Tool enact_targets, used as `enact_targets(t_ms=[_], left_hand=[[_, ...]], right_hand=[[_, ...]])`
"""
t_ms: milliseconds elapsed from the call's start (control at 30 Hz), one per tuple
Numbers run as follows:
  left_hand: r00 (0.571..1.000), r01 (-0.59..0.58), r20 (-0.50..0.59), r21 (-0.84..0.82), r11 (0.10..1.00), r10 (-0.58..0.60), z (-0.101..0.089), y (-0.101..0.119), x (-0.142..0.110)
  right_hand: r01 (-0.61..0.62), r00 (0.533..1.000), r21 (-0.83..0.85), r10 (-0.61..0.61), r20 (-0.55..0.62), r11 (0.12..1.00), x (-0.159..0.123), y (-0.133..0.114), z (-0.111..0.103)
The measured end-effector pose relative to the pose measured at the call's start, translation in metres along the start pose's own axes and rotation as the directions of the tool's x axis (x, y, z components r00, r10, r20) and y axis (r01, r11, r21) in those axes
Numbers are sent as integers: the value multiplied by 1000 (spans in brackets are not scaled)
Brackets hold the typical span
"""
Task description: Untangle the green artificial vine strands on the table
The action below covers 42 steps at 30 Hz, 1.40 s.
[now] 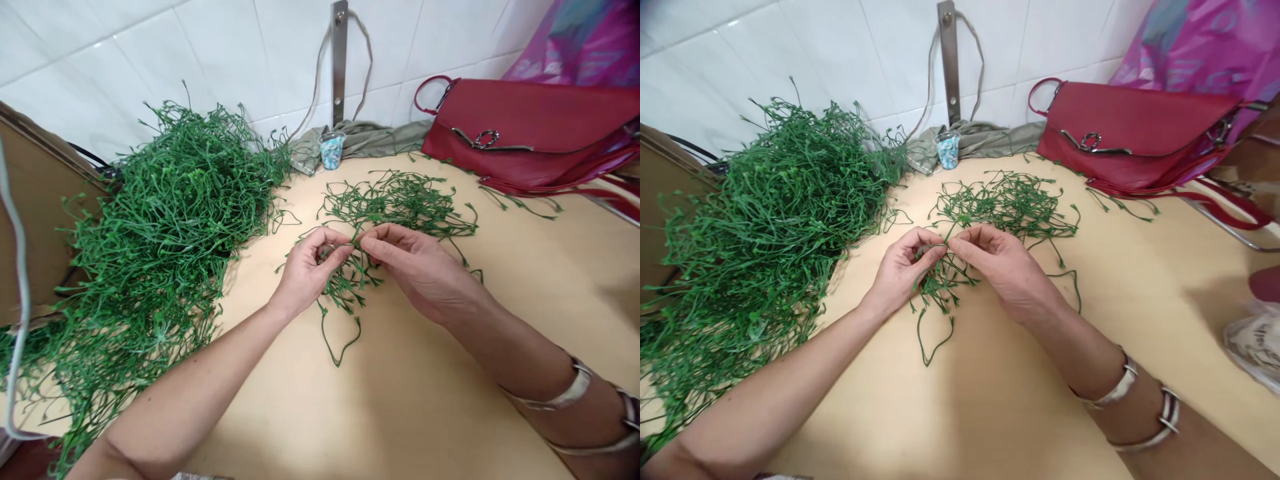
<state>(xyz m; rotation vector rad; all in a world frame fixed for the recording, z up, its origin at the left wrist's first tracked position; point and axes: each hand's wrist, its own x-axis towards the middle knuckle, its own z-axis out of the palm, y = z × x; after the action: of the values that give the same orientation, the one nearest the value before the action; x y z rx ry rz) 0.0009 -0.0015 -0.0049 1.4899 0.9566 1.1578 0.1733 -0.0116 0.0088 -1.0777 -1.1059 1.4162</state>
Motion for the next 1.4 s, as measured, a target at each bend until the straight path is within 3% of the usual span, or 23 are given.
enact_targets(t_ms=[133, 267, 367, 533, 700, 867, 967, 1033, 1100, 1200, 1267, 1300, 1333, 1400], left_hand=[[1000, 2, 9, 11, 1000, -2, -2, -3, 1], [996, 85, 12, 65, 994, -86, -3, -5, 0], [996, 85, 29, 103, 991, -88, -2, -4, 0], [989, 113, 80, 106, 988, -122, -2, -5, -1], [985, 104, 116, 180, 978, -126, -1, -2, 0], [980, 107, 156, 106, 989, -123, 3, 14, -11], [983, 118, 134, 56, 991, -125, 3, 16, -15], [987, 136, 92, -27, 990, -133, 1, 12, -13], [989, 145, 39, -110, 983, -142, -2, 5, -7], [988, 146, -18, -170, 975, -151, -5, -1, 0], [989, 140, -16, -164, 976, -145, -5, -2, 2], [990, 136, -6, -155, 978, -139, -4, -1, 2], [991, 135, 7, -145, 980, -136, -3, -1, 2], [991, 133, 29, -136, 982, -130, -1, 0, 1]], right_hand=[[67, 998, -63, -67, 12, 996, 2, 3, -1], [104, 990, -226, -123, -74, 969, 7, 10, -5], [176, 963, -353, -236, -132, 919, 8, 12, -8], [330, 918, -552, -396, -1, 765, 5, 12, -8], [317, 909, -650, -416, 2, 691, 7, 16, -12], [169, 884, -757, -436, -166, 632, 23, 17, -44], [156, 843, -750, -482, -238, 643, 31, 15, -59], [187, 801, -794, -558, -218, 579, 31, 13, -58], [223, 724, -849, -664, -185, 479, 26, 9, -50], [289, 563, -890, -814, -140, 353, 11, -2, -34], [362, 507, -888, -859, -68, 284, 0, -8, -24], [410, 515, -871, -857, -26, 272, -4, -11, -19], [453, 555, -842, -832, 10, 292, -8, -12, -14], [476, 691, -773, -722, 33, 419, -13, -11, -5]])
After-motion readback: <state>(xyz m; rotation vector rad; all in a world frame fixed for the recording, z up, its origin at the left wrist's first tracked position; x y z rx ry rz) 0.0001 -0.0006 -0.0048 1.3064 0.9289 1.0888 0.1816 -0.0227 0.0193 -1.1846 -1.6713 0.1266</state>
